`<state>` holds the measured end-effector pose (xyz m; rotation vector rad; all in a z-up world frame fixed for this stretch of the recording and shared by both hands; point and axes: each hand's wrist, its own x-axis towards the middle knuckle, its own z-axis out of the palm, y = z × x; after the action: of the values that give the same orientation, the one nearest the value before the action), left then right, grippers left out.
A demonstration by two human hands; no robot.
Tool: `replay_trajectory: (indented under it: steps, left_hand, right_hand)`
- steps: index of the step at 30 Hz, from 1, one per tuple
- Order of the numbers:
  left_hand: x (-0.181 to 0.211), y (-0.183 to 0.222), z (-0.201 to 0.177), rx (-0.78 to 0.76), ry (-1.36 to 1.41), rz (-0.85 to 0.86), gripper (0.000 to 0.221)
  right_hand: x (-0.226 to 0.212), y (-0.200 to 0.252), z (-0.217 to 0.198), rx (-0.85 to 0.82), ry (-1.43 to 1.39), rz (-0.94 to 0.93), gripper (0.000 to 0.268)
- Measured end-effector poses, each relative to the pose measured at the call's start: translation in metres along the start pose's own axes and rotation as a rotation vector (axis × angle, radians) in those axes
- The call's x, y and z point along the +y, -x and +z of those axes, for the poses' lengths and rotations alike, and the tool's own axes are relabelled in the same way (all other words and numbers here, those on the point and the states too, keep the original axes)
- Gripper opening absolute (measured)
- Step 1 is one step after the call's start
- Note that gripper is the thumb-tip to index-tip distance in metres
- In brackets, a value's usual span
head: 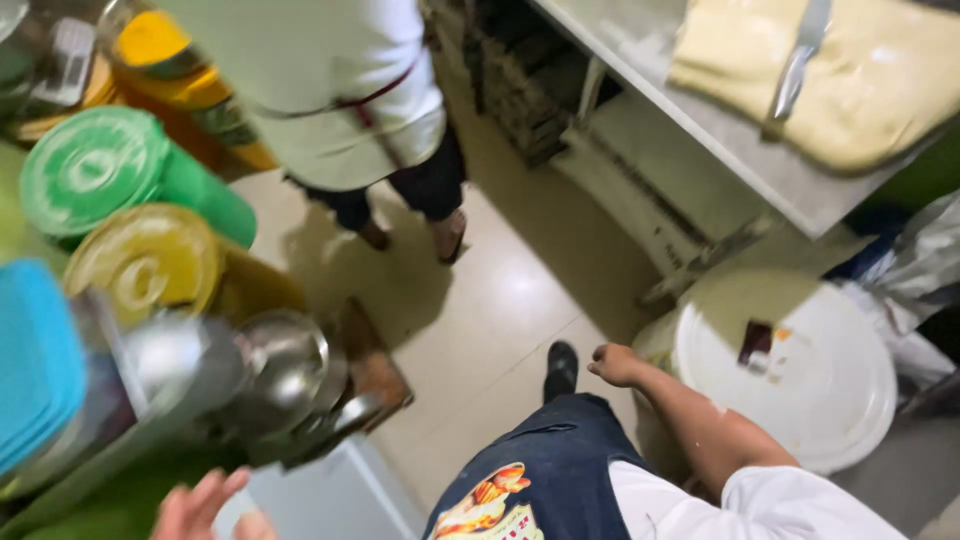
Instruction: Shape small portions of dough into balls on a metal work surface
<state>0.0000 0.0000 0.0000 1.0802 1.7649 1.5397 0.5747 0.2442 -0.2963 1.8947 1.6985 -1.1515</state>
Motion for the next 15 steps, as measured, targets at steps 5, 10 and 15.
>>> replay_trajectory:
  steps: [5,10,15]
  left_hand:
    - [0.136,-0.073,0.248,0.187,-0.274,0.580,0.052]
    - [0.145,-0.137,0.321,0.137,-0.372,0.567,0.045]
    - [0.112,-0.216,0.369,0.046,-0.482,0.493,0.040]
  right_hand:
    - [-0.018,-0.023,-0.138,0.142,-0.059,-0.165,0.042]
    - [-0.057,-0.058,-0.243,0.194,-0.085,-0.397,0.051]
    - [-0.131,-0.067,-0.363,0.382,-0.164,-0.687,0.047]
